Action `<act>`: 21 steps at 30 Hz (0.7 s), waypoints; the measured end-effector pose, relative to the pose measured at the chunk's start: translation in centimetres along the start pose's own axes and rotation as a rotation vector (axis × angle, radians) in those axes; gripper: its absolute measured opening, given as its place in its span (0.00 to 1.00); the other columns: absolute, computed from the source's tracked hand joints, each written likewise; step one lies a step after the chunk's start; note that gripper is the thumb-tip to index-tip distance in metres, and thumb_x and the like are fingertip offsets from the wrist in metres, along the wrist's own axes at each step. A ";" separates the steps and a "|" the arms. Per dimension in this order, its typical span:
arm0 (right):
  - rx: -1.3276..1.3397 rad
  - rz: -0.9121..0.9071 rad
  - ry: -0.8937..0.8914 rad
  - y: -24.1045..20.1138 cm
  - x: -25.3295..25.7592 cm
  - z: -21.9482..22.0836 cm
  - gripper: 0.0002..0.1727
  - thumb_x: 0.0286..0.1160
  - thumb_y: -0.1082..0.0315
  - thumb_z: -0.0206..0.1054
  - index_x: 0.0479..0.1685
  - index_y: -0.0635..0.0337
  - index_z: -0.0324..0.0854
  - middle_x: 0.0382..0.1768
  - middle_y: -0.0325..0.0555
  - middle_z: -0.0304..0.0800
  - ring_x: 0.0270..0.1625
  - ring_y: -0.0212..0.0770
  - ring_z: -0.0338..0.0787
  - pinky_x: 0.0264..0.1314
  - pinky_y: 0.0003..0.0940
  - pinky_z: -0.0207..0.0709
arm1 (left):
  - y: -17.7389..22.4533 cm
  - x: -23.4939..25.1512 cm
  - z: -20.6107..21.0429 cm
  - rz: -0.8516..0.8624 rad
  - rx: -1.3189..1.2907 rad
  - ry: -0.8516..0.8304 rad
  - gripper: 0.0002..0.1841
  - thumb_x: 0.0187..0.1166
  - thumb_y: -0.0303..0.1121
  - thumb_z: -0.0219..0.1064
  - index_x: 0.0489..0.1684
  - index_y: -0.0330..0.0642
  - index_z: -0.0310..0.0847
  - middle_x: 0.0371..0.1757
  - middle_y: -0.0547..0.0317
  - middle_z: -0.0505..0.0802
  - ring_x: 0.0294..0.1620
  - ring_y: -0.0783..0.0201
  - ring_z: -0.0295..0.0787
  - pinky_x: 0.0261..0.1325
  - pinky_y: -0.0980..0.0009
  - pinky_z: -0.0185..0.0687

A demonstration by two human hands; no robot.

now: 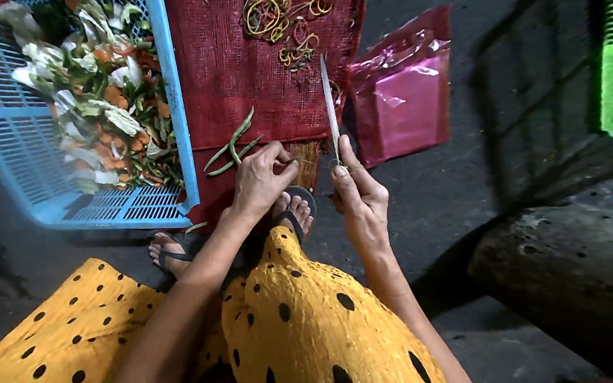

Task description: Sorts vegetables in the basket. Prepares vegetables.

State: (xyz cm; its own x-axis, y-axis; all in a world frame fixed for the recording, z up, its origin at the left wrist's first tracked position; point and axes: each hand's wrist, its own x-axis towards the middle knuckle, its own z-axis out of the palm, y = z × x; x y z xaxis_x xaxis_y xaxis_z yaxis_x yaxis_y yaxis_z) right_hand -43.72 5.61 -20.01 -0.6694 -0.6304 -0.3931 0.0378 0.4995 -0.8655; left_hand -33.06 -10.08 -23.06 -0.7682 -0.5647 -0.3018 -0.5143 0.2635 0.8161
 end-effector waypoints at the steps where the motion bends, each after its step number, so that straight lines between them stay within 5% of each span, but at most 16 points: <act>1: 0.000 0.024 0.009 0.4 -0.1 -0.2 0.28 0.92 0.57 0.53 0.89 0.46 0.68 0.36 0.34 0.85 0.22 0.24 0.71 0.23 0.22 0.68 | 0.0 0.1 -0.1 -0.006 -0.024 -0.018 0.06 0.77 0.33 0.72 0.40 0.40 0.88 0.40 0.56 0.96 0.40 0.65 0.95 0.45 0.65 0.90; 4: 0.062 0.071 0.045 0.8 -0.5 -0.6 0.28 0.91 0.58 0.53 0.89 0.46 0.67 0.30 0.31 0.79 0.19 0.24 0.67 0.20 0.21 0.64 | 0.4 -0.3 -0.3 -0.001 0.070 -0.129 0.08 0.82 0.34 0.70 0.45 0.39 0.88 0.34 0.54 0.94 0.31 0.59 0.93 0.38 0.59 0.89; 7: 0.146 0.085 0.082 0.2 -0.9 -1.0 0.28 0.91 0.60 0.51 0.90 0.49 0.65 0.28 0.29 0.76 0.18 0.23 0.65 0.19 0.19 0.61 | 0.6 -0.1 -0.2 -0.122 0.277 -0.240 0.15 0.85 0.33 0.64 0.65 0.41 0.88 0.38 0.45 0.95 0.37 0.46 0.94 0.46 0.46 0.86; 9: 0.063 0.037 0.117 0.0 -1.0 -1.3 0.28 0.91 0.60 0.52 0.89 0.51 0.65 0.33 0.30 0.82 0.20 0.22 0.68 0.21 0.18 0.64 | 0.2 -0.1 -0.5 -0.213 0.274 -0.272 0.17 0.87 0.36 0.63 0.70 0.46 0.86 0.38 0.46 0.96 0.40 0.46 0.94 0.48 0.43 0.84; 12: -0.384 -0.076 0.137 1.0 -1.3 -2.0 0.30 0.90 0.54 0.57 0.89 0.49 0.68 0.47 0.49 0.89 0.34 0.37 0.82 0.37 0.37 0.77 | -0.7 0.0 -0.7 -0.305 -0.016 -0.234 0.15 0.88 0.40 0.64 0.63 0.46 0.88 0.37 0.59 0.97 0.34 0.64 0.94 0.46 0.60 0.90; 14: -0.630 -0.121 0.156 2.1 -1.3 -2.0 0.32 0.87 0.46 0.58 0.88 0.47 0.70 0.44 0.59 0.86 0.31 0.52 0.83 0.31 0.53 0.75 | -0.4 0.5 -1.1 -0.375 -0.269 -0.237 0.14 0.88 0.38 0.65 0.62 0.41 0.87 0.39 0.59 0.97 0.34 0.70 0.93 0.41 0.69 0.89; 17: -0.785 -0.114 0.189 3.0 -1.7 -1.8 0.32 0.86 0.44 0.58 0.86 0.45 0.73 0.44 0.64 0.87 0.29 0.58 0.84 0.28 0.56 0.73 | 0.3 0.7 -1.5 -0.495 -0.562 -0.281 0.14 0.88 0.34 0.64 0.64 0.37 0.84 0.38 0.56 0.96 0.33 0.68 0.92 0.33 0.73 0.86; 21: -0.758 -0.068 0.224 3.3 -1.6 -1.7 0.33 0.79 0.60 0.65 0.88 0.48 0.70 0.48 0.66 0.86 0.33 0.62 0.86 0.30 0.58 0.76 | 1.2 0.7 -1.9 -0.586 -0.754 -0.361 0.15 0.89 0.31 0.62 0.67 0.35 0.82 0.43 0.55 0.95 0.35 0.68 0.92 0.32 0.74 0.86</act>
State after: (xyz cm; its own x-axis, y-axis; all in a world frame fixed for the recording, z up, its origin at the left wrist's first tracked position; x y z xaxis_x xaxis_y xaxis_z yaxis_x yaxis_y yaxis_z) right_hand -43.76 9.31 -21.71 -0.7887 -0.5796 -0.2049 -0.4701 0.7834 -0.4067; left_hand -33.51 -11.61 -21.35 -0.6061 -0.1444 -0.7822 -0.5680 -0.6099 0.5527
